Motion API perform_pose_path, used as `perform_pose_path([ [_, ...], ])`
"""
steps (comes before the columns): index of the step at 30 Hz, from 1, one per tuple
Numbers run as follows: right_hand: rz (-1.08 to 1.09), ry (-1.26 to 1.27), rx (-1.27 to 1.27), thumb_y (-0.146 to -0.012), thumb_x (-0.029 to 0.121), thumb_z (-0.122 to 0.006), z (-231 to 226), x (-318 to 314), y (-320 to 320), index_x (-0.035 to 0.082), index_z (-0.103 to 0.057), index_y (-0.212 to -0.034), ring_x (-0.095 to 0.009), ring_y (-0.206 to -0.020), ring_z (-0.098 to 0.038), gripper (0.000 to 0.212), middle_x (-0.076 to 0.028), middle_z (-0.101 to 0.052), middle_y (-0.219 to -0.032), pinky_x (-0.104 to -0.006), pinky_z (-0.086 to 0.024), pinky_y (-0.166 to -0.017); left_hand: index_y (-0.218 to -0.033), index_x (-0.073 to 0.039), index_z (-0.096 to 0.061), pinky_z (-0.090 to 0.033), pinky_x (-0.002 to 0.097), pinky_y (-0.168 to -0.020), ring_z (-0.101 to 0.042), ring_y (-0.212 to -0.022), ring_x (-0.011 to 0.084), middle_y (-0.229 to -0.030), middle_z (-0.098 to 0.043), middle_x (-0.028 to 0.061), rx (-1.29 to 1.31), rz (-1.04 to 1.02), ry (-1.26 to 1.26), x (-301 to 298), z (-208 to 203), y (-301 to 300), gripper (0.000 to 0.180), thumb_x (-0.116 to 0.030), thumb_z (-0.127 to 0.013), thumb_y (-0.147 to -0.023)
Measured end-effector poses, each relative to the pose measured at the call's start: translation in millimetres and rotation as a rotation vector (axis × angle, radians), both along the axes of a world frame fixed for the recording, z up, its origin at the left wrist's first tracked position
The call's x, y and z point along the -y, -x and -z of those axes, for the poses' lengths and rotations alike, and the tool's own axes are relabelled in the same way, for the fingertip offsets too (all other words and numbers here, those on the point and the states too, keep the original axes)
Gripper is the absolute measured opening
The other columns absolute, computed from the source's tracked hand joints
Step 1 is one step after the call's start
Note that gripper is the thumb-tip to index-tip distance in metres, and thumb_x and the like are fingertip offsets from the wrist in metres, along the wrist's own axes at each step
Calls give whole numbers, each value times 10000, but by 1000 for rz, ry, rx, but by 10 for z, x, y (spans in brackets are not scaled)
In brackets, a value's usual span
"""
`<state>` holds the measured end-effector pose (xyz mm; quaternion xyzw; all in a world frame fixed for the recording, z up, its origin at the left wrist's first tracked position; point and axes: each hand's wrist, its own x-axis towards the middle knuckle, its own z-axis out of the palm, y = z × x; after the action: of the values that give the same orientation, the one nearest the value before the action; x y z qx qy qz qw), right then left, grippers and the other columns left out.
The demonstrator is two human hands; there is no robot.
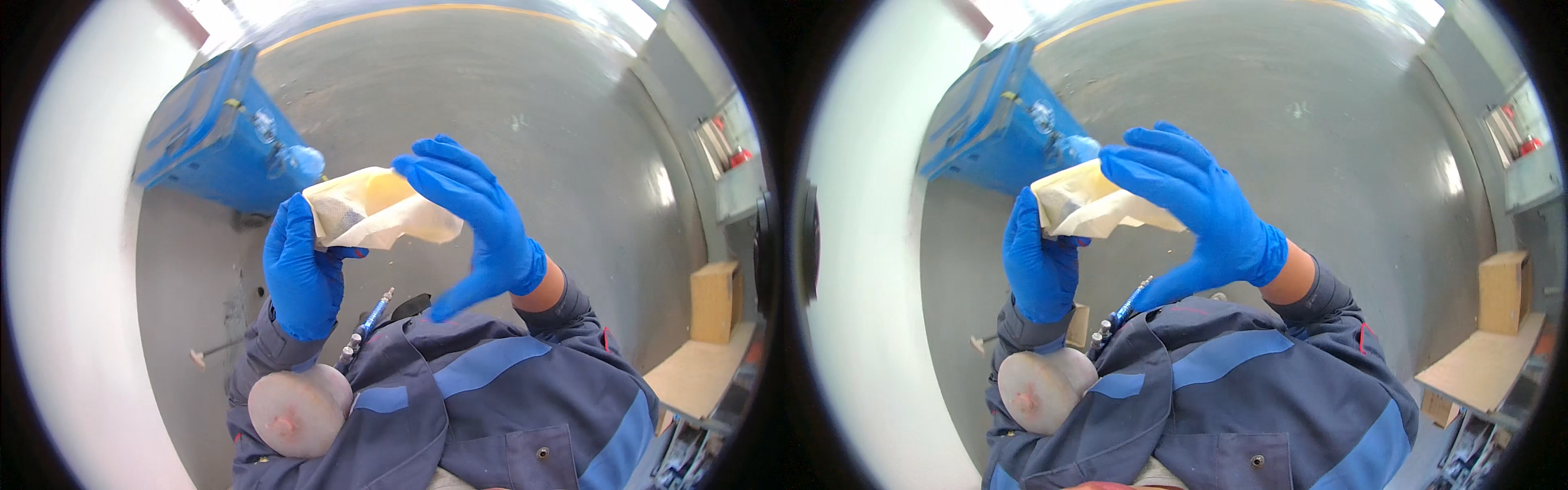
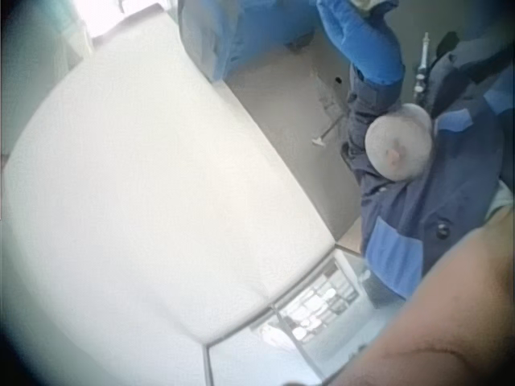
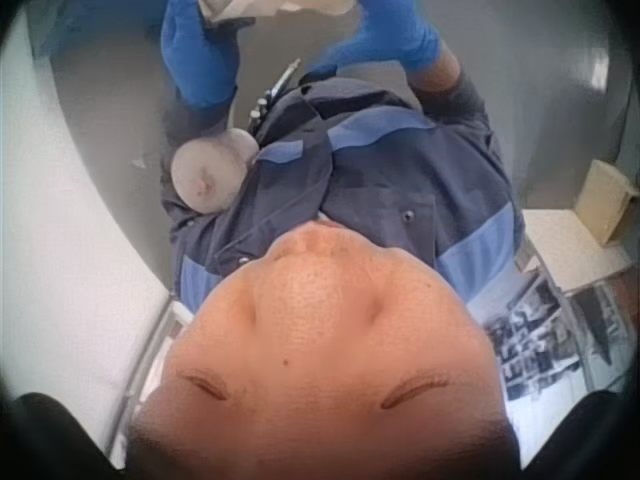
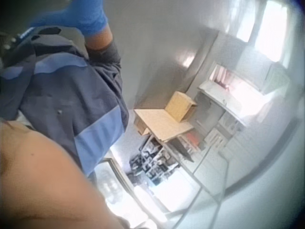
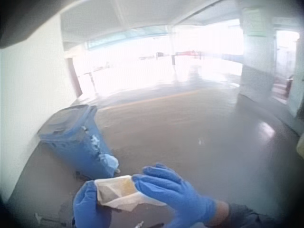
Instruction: The person mixes red paint in a container, pours it into a spray gun, and applies it to a red car inside a paint booth. They wipe the car surface with a cloth and continue spraying the hood and side panels.
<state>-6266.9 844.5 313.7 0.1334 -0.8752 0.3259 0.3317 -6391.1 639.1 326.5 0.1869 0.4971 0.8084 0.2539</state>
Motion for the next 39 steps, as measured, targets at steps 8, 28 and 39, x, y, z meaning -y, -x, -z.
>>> perform_pose_path([
  [8, 294, 846, 394, -881, 157, -694, 127, -1084, -302, 60, -682, -1094, -155, -995, -622, 235, -62, -688, -1025, -307, -474, -889, -1329, -75, -497, -435, 364, -985, -552, -1153, 221, -1242, -572, 109, -48, 165, -67, -1763, 229, 350, 438, -360, -503, -996],
  [28, 473, 1578, -640, -921, 668, -366, 422, -4842, -1111, 8, -267, -1487, -356, -1350, -401, 875, -220, -386, -1476, -474, -306, -1127, -1256, 10, -558, -463, 364, -1000, -579, -1140, 228, -1223, -613, 123, 301, 1286, 123, -6949, 226, 321, 325, -181, -531, -995],
  [39, 135, 1733, -805, -976, 195, -508, 1035, -7531, -1776, -13, -538, -1308, -236, -1204, -563, 393, -150, -588, -1292, -398, -459, -1017, -1401, 37, -394, -412, 422, -1055, -507, -1252, 282, -1380, -499, 165, -56, 1495, 2, -9697, 75, -501, 583, -341, -527, -977],
])
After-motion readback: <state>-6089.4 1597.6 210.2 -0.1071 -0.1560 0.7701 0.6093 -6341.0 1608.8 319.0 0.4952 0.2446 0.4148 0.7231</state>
